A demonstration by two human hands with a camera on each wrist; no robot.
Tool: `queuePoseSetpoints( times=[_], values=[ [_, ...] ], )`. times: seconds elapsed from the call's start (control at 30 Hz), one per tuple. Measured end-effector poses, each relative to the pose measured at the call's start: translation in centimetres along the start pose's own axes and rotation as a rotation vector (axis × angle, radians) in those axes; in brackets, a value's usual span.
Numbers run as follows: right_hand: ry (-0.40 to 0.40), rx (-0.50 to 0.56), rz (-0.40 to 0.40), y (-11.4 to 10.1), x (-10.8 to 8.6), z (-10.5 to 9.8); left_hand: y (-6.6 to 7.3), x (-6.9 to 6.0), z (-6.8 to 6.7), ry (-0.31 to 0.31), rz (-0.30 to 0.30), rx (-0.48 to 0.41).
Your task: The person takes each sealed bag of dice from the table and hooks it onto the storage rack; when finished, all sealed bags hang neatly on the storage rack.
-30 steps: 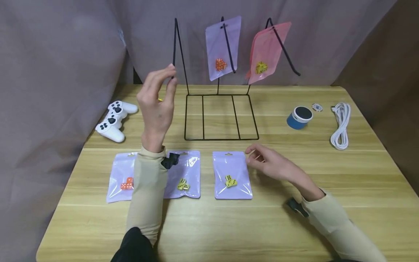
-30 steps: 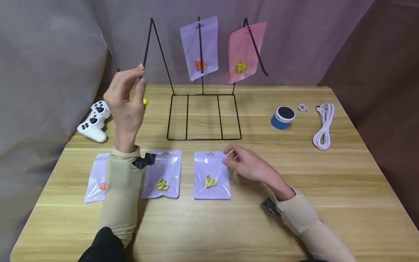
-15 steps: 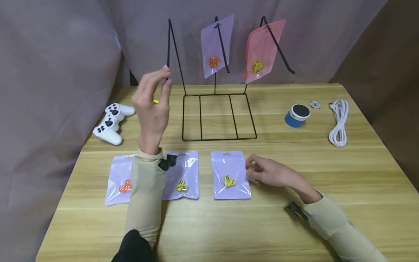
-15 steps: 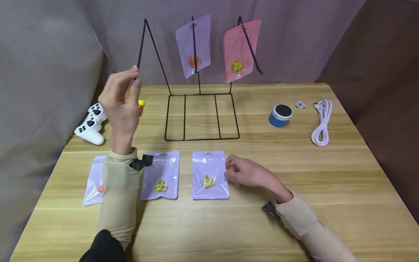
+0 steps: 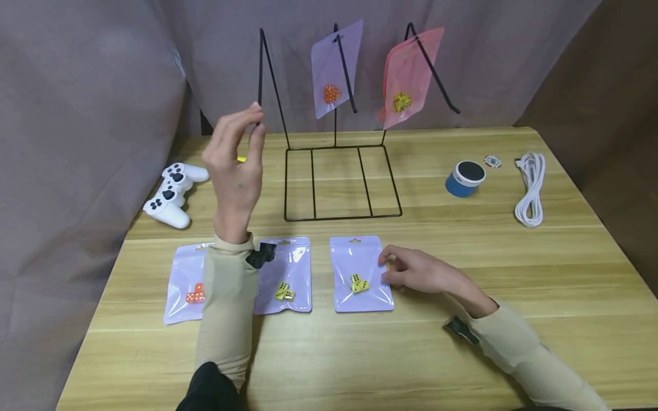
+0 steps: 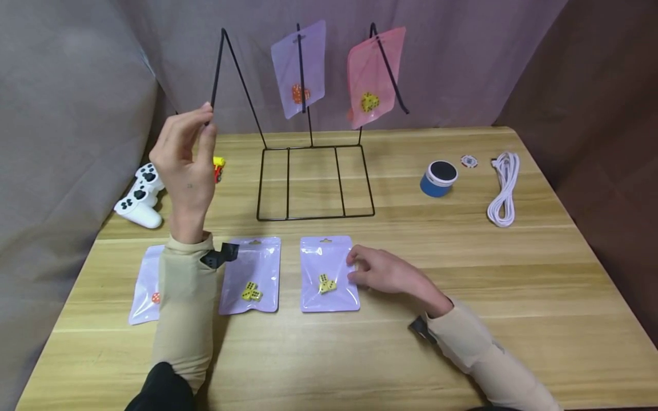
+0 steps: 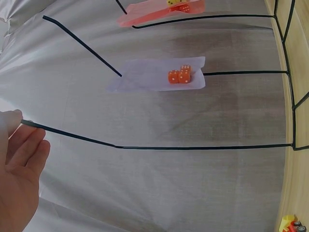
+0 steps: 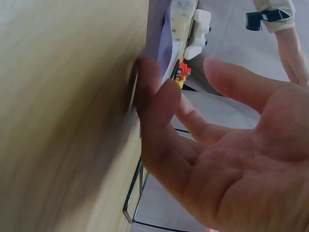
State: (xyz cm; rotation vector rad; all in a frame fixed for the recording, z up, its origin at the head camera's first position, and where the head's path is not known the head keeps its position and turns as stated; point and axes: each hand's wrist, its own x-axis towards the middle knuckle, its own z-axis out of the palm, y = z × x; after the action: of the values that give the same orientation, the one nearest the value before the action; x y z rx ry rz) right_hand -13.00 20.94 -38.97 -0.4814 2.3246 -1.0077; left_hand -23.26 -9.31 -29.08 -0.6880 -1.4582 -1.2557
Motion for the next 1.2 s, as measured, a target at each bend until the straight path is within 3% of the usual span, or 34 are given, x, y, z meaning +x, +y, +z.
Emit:
queuePoseSetpoints(
  times=[0.2,0.37,0.63,1.0,1.2],
  values=[
    [-0.01,0.059,-0.03,0.1,0.5,0.3,0.1,0.0,0.0,0.005,-0.003,-0.006],
    [0.004,0.056,0.0,0.2,0.8,0.5,0.9,0.2,0.0,0.006,-0.006,0.006],
    [0.052,0.041,0.008,0.4,1.1,0.6,0.2,-0.1,-0.2,0.008,-0.018,0.001],
    [0.098,0.058,0.014,0.4,1.2,0.7,2.5,0.8,0.2,0.003,-0.013,0.007],
    [0.103,0.076,0.041,0.2,1.2,0.8,1.9,0.6,0.2,0.0,-0.01,0.002]
  ],
)
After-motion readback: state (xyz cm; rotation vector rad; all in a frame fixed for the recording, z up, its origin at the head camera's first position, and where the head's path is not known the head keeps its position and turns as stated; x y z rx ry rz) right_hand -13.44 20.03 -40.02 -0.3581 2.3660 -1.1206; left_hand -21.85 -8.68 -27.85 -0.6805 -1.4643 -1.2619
